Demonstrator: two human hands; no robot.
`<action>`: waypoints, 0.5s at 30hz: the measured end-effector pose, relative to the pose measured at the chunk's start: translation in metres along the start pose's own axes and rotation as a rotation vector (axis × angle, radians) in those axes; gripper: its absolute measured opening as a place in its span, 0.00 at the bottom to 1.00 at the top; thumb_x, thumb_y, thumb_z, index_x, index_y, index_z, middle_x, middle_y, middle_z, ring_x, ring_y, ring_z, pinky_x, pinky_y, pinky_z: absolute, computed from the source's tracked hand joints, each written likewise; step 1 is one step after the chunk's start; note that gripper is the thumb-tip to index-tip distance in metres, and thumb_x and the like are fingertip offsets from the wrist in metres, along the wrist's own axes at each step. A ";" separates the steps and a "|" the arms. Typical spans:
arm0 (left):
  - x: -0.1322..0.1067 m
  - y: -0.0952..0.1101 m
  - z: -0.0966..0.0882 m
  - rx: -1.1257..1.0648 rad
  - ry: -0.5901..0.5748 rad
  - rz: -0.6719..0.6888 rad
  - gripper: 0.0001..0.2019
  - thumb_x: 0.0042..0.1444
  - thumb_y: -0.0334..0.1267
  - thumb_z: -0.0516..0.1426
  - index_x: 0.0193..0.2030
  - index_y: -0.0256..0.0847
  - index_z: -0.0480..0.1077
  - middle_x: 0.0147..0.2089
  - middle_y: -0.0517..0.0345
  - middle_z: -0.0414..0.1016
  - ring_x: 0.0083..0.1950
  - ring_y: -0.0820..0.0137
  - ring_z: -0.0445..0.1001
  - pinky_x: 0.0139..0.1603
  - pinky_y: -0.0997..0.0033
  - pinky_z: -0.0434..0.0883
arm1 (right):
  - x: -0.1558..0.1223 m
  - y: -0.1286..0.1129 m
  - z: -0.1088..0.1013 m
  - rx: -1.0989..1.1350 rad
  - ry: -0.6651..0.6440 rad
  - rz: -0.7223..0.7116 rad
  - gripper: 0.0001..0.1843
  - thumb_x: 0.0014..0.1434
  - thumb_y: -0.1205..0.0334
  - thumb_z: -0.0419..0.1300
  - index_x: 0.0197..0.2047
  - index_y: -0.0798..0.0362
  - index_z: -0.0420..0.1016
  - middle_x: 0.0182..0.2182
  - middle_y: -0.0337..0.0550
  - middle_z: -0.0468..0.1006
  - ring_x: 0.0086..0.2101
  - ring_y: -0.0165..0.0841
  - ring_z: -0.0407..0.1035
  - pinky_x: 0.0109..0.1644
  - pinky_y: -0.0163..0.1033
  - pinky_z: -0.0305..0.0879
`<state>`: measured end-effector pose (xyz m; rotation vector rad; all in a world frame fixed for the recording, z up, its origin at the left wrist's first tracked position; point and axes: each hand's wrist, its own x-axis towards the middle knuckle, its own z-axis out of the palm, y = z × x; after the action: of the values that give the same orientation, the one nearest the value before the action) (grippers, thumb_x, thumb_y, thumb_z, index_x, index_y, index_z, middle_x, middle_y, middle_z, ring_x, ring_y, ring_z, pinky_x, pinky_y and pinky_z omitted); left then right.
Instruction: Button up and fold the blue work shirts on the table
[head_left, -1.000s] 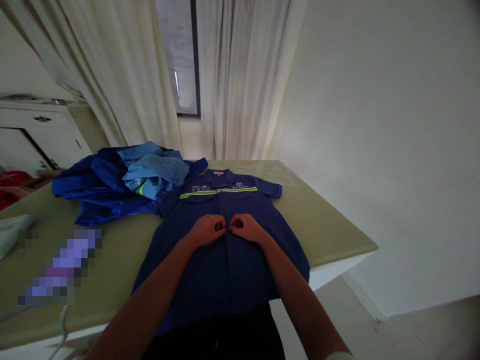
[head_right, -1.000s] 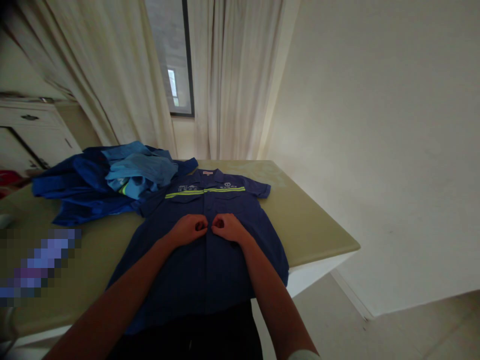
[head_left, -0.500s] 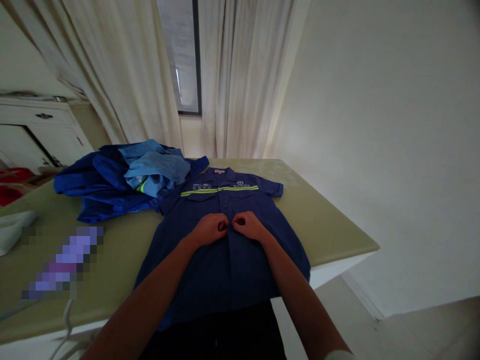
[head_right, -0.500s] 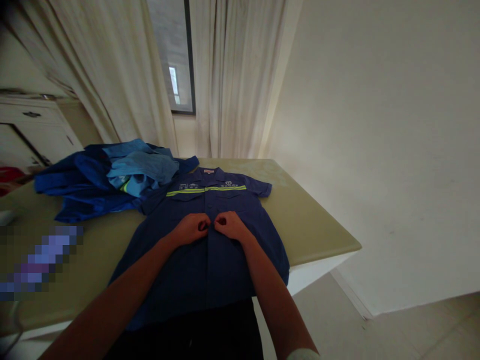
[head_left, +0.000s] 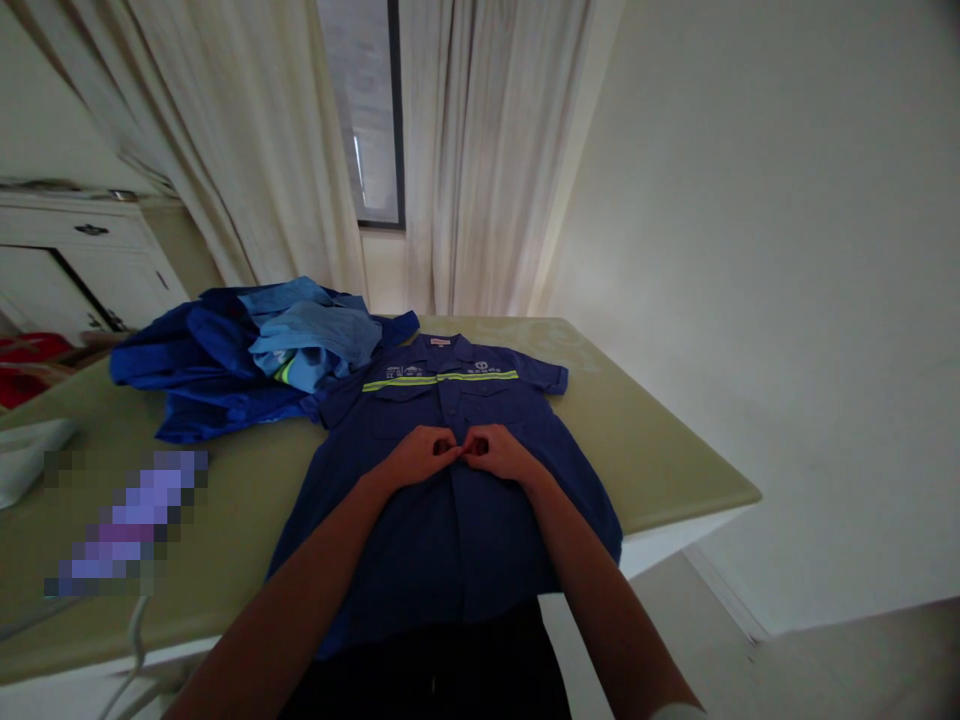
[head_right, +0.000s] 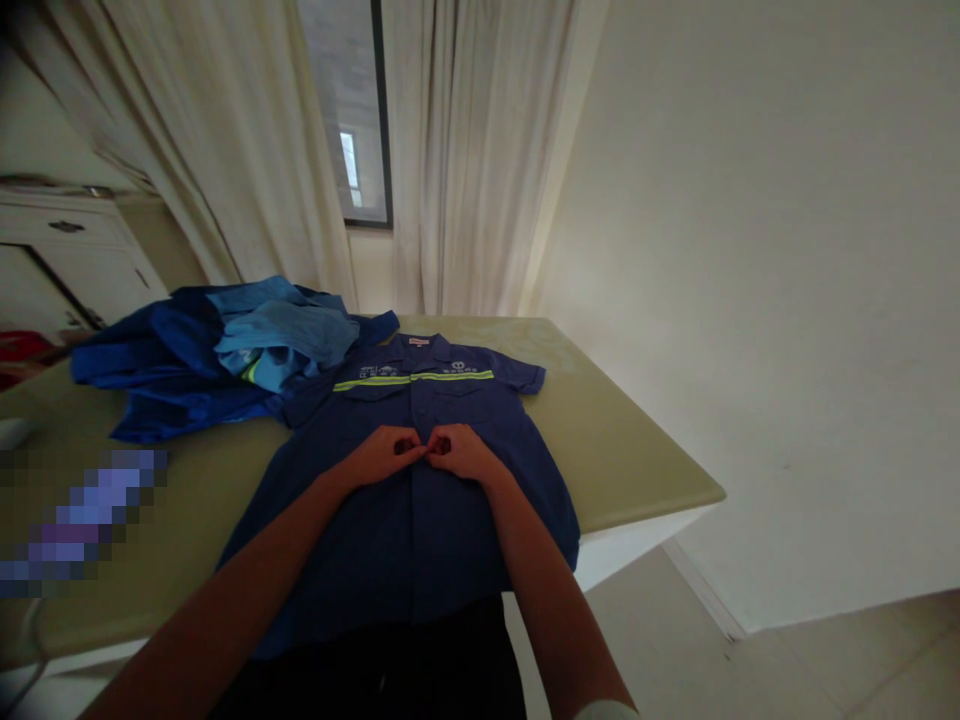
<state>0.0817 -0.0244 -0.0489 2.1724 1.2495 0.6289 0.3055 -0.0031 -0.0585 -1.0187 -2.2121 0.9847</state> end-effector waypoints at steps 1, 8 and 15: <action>0.001 0.000 0.000 0.024 -0.006 -0.029 0.14 0.61 0.49 0.57 0.36 0.41 0.77 0.32 0.59 0.78 0.33 0.69 0.73 0.36 0.70 0.62 | 0.000 0.000 0.000 0.003 -0.004 0.003 0.04 0.54 0.64 0.68 0.34 0.54 0.79 0.22 0.33 0.73 0.24 0.26 0.64 0.30 0.30 0.57; 0.000 0.003 -0.005 0.165 -0.006 -0.184 0.09 0.56 0.45 0.62 0.36 0.42 0.74 0.34 0.61 0.78 0.38 0.66 0.75 0.46 0.64 0.62 | 0.000 0.001 0.002 0.026 0.000 -0.012 0.04 0.57 0.62 0.69 0.34 0.53 0.80 0.24 0.35 0.75 0.25 0.28 0.66 0.32 0.31 0.60; 0.000 -0.002 -0.001 0.069 0.055 0.072 0.09 0.57 0.39 0.62 0.44 0.42 0.75 0.38 0.58 0.74 0.39 0.67 0.72 0.40 0.68 0.65 | 0.007 -0.005 0.009 0.073 0.129 0.031 0.01 0.57 0.66 0.67 0.34 0.53 0.81 0.26 0.35 0.77 0.27 0.28 0.68 0.33 0.32 0.60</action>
<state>0.0800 -0.0238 -0.0496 2.2799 1.2428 0.6888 0.2929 -0.0035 -0.0590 -1.0553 -2.0466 0.9775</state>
